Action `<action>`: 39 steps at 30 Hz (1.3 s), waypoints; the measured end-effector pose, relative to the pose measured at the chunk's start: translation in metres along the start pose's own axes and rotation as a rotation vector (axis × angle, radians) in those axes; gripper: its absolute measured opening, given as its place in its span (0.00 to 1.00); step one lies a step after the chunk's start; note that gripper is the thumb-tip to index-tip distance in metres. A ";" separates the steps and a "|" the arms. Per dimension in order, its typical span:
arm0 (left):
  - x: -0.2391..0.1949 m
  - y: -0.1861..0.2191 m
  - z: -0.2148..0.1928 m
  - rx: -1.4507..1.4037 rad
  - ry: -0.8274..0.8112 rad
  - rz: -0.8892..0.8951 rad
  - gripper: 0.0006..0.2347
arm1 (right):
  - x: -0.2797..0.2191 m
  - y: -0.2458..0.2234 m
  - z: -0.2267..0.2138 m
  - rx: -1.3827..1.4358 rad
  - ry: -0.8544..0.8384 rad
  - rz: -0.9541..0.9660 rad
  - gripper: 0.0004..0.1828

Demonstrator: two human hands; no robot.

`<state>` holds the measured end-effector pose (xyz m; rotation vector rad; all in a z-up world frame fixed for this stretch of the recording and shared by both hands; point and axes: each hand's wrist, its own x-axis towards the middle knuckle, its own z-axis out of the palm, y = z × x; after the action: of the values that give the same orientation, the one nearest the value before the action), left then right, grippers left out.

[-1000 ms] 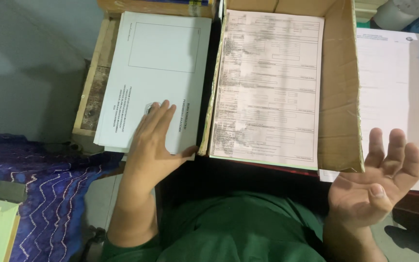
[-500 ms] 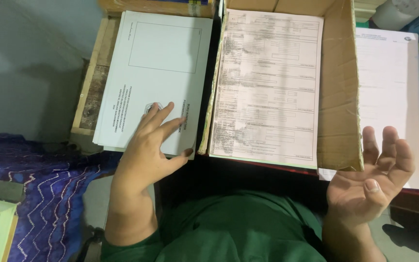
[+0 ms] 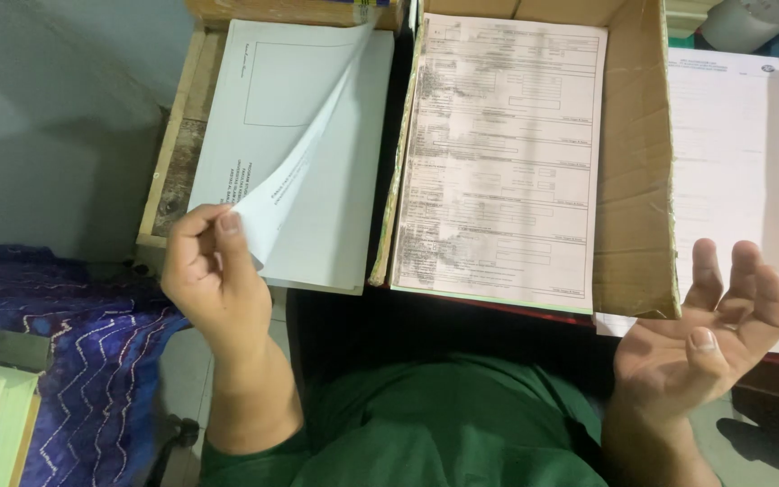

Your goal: Sorting and organizing various printed forms into a cardboard box and separate stacks

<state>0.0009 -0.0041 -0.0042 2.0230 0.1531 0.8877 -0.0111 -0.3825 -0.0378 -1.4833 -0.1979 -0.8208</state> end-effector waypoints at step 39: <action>-0.057 0.082 0.093 0.024 -0.676 0.672 0.05 | 0.017 -0.012 -0.016 -0.673 -0.577 -0.305 0.16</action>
<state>0.0006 -0.1400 -0.0025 2.3127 -0.9344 0.5232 -0.0118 -0.4024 -0.0197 -2.3542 -0.6369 -0.7071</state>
